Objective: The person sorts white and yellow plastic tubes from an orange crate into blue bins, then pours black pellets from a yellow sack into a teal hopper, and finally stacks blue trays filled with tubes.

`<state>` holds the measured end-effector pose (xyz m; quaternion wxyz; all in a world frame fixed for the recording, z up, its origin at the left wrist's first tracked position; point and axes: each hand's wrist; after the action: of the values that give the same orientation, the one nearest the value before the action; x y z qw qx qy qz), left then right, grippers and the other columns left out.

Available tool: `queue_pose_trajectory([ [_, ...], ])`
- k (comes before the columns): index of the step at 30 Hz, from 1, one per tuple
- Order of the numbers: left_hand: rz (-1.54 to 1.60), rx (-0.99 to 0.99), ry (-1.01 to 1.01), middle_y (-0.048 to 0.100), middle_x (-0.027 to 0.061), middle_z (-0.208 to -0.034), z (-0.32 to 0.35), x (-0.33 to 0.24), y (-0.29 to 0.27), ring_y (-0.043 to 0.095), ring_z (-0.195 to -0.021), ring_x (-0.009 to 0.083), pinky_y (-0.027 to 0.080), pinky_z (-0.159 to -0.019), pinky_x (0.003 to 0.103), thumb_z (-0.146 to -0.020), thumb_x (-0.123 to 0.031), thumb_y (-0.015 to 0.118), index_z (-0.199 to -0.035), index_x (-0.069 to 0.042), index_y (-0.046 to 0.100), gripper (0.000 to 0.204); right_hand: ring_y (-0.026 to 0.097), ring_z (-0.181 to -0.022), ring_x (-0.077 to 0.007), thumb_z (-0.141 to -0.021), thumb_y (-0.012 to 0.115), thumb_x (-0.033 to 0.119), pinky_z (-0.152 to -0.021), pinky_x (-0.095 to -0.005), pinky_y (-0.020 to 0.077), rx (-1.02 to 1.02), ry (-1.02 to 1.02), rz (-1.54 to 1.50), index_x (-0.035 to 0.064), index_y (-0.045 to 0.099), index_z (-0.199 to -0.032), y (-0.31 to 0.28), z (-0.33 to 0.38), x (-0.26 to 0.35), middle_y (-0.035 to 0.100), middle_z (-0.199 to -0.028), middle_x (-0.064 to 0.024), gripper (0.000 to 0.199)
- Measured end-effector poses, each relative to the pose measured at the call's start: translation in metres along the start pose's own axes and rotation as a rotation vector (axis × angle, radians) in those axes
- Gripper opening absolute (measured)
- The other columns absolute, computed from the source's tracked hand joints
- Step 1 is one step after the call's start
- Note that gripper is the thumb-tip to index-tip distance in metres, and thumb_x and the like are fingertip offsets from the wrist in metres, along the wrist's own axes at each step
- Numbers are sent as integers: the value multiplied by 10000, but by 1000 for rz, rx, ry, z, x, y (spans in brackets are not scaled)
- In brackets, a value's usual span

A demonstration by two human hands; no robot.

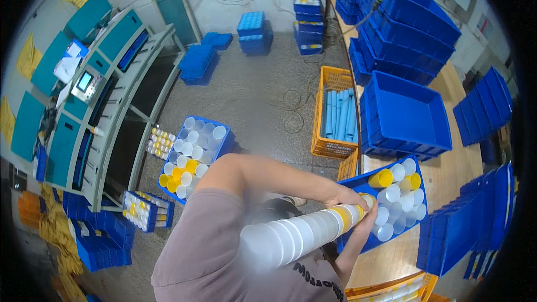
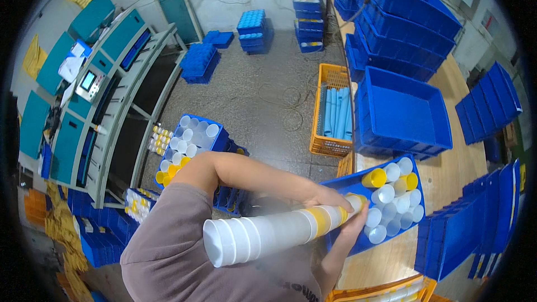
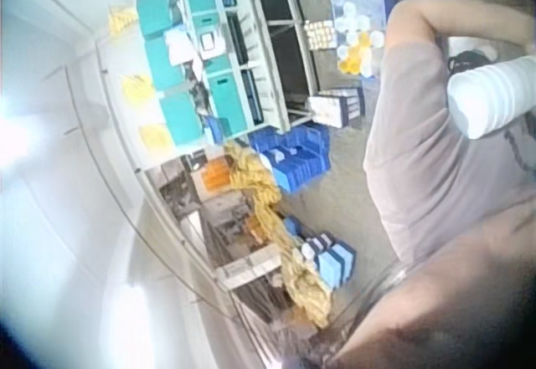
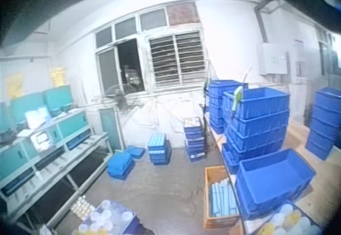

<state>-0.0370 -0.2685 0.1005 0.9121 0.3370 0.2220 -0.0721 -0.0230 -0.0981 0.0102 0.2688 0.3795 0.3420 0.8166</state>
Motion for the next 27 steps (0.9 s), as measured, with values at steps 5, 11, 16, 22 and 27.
queue_pose_trajectory([
  [5, 110, 49, -23, 618, 124, -996, 10, 16, -5, 688, -807, 211, 602, -612, 344, -929, -349, 609, -1253, -67, 448, 459, 545, -1142, -321, -996, 433, 535, -1028, -453, 431, -141, -69, -37, -20, 413, -1321, -18, 8, -14, 536, -1220, -198, 643],
  [11, 55, 3, -54, 636, 97, -988, 38, 11, -9, 698, -793, 186, 612, -609, 319, -951, -331, 593, -1260, -83, 447, 422, 555, -1138, -310, -985, 394, 600, -1022, -435, 440, -178, 49, 52, -25, 440, -1303, 11, -3, -19, 560, -1198, -199, 703],
  [16, 181, 136, -10, 639, 89, -1011, 34, 15, -14, 699, -800, 181, 616, -644, 326, -959, -335, 580, -1227, -87, 482, 378, 578, -1108, -330, -964, 536, 479, -992, -446, 453, -86, -164, 195, -41, 459, -1277, 23, 37, -21, 576, -1212, -178, 612],
  [22, 76, 282, -20, 656, 77, -982, -2, 38, 5, 694, -791, 168, 608, -657, 310, -961, -319, 576, -1221, -73, 498, 366, 588, -1118, -272, -838, 726, 267, -959, -396, 452, -314, -506, 1344, 62, 527, -1239, -32, 81, -24, 623, -1193, -116, 492],
  [27, 73, 281, 5, 660, 74, -975, -6, 43, 11, 692, -786, 162, 604, -655, 303, -960, -324, 580, -1215, -69, 510, 367, 561, -1169, -237, -830, 763, 143, -1038, -367, 420, -204, -409, 1596, 30, 427, -1368, -10, 89, -30, 576, -1305, -116, 644],
])
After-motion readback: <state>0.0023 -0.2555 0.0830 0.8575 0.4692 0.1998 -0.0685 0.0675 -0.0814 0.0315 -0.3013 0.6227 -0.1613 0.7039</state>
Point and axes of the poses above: each hand's wrist, its own z-axis away from the middle knuckle, its own y-axis out of the palm, x = y × z
